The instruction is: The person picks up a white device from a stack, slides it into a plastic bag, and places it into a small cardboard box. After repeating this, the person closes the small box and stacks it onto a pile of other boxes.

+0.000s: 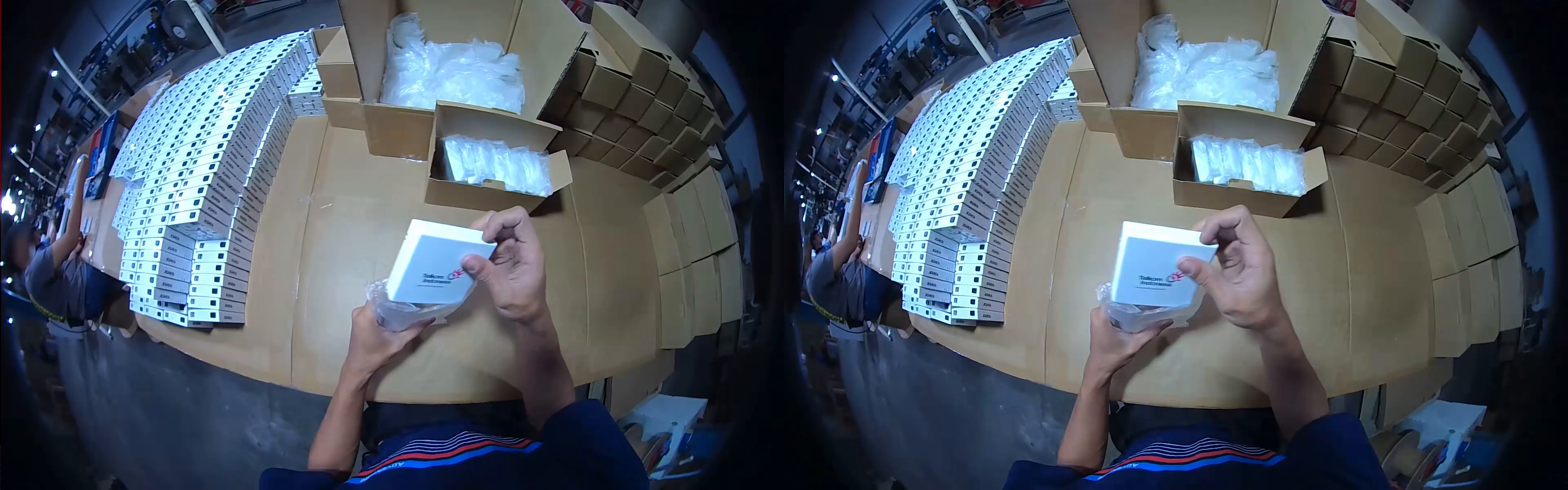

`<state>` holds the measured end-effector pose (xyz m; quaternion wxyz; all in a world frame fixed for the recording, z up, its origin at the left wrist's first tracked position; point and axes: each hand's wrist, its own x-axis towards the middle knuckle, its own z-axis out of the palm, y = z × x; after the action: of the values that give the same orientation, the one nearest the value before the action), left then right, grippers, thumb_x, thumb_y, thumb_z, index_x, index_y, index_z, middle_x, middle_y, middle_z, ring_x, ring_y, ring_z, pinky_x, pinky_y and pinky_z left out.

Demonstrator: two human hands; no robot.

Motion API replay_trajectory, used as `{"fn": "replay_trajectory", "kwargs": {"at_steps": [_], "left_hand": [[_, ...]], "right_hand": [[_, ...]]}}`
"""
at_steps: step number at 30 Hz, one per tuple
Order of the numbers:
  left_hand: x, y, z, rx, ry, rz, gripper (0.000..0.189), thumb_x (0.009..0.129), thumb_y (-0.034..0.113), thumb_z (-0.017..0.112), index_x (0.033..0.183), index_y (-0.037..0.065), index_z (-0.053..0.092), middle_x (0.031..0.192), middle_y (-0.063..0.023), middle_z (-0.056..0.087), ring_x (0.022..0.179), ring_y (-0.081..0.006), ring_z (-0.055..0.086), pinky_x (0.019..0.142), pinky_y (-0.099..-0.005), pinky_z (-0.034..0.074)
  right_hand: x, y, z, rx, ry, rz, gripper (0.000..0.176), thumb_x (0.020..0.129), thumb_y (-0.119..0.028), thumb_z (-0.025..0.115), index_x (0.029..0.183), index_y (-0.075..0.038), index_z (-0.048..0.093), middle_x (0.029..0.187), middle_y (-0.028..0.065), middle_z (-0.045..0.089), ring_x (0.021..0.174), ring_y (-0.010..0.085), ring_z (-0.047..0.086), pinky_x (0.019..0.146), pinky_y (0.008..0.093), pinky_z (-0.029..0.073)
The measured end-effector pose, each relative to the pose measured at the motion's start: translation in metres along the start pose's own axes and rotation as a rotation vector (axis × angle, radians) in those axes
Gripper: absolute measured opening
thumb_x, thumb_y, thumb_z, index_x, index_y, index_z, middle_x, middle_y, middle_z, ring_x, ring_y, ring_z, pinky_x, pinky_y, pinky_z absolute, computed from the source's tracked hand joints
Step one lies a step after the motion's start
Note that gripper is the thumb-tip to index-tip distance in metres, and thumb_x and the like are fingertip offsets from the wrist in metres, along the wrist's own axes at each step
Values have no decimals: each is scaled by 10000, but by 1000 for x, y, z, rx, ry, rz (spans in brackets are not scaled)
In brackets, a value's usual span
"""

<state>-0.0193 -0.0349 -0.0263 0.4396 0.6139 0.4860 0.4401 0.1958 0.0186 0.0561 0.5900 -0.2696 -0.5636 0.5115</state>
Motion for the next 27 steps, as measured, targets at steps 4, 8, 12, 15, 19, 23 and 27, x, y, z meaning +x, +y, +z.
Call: {"fn": "replay_trajectory", "kwargs": {"at_steps": [4, 8, 12, 15, 19, 23, 27], "left_hand": [[0, 3, 0, -36, 2, -32, 532, 750, 113, 919, 1205, -47, 692, 1042, -133, 784, 967, -190, 750, 871, -332, 595], [1, 5, 6, -59, 3, -17, 570, 741, 107, 922, 1232, -41, 673, 1034, -135, 784, 960, -201, 755, 872, -344, 596], [-1, 7, 4, 33, 7, -15, 577, 737, 117, 926, 1229, -40, 667, 1042, -148, 782, 960, -215, 760, 869, -355, 598], [-2, 10, 2, 67, -19, -37, 566, 738, 126, 928, 1214, -40, 669, 1052, -157, 779, 966, -220, 761, 866, -355, 599], [-3, 8, 5, 43, 7, -55, 536, 742, 127, 926, 1187, -37, 676, 1048, -162, 780, 970, -224, 760, 865, -359, 601], [-3, -1, 9, -55, -39, -92, 576, 757, 116, 918, 1237, -44, 643, 1101, -147, 764, 1029, -220, 737, 911, -355, 583], [-1, 9, 10, -414, -29, -143, 564, 827, 76, 869, 1295, -45, 578, 1205, -120, 693, 1094, -181, 668, 962, -323, 541]], "right_hand": [[-2, -3, -11, -54, -36, 62, 326, 920, 12, 761, 1107, -39, 499, 1049, 49, 564, 995, 99, 571, 914, 277, 495], [-4, 8, -10, -142, -21, 77, 313, 933, -10, 758, 1123, -33, 511, 1012, 26, 538, 944, 89, 536, 898, 259, 466], [2, 1, -7, -163, 73, -17, 274, 969, -8, 707, 1151, -31, 503, 1051, 31, 503, 976, 85, 507, 881, 246, 452], [3, 4, -12, -192, -10, -21, 245, 990, -13, 678, 1157, -29, 499, 1063, 36, 493, 989, 87, 498, 871, 252, 454], [8, 3, -10, -168, -67, 10, 232, 991, -24, 674, 1157, -28, 512, 1035, 28, 514, 955, 94, 517, 863, 268, 468], [14, 5, 1, -294, -125, 16, 217, 950, -57, 732, 1088, -17, 569, 996, 50, 599, 937, 112, 590, 868, 287, 499], [16, 14, 6, -385, -67, 82, 199, 928, -74, 750, 1037, -1, 601, 943, 70, 640, 872, 131, 631, 841, 314, 535]]}}
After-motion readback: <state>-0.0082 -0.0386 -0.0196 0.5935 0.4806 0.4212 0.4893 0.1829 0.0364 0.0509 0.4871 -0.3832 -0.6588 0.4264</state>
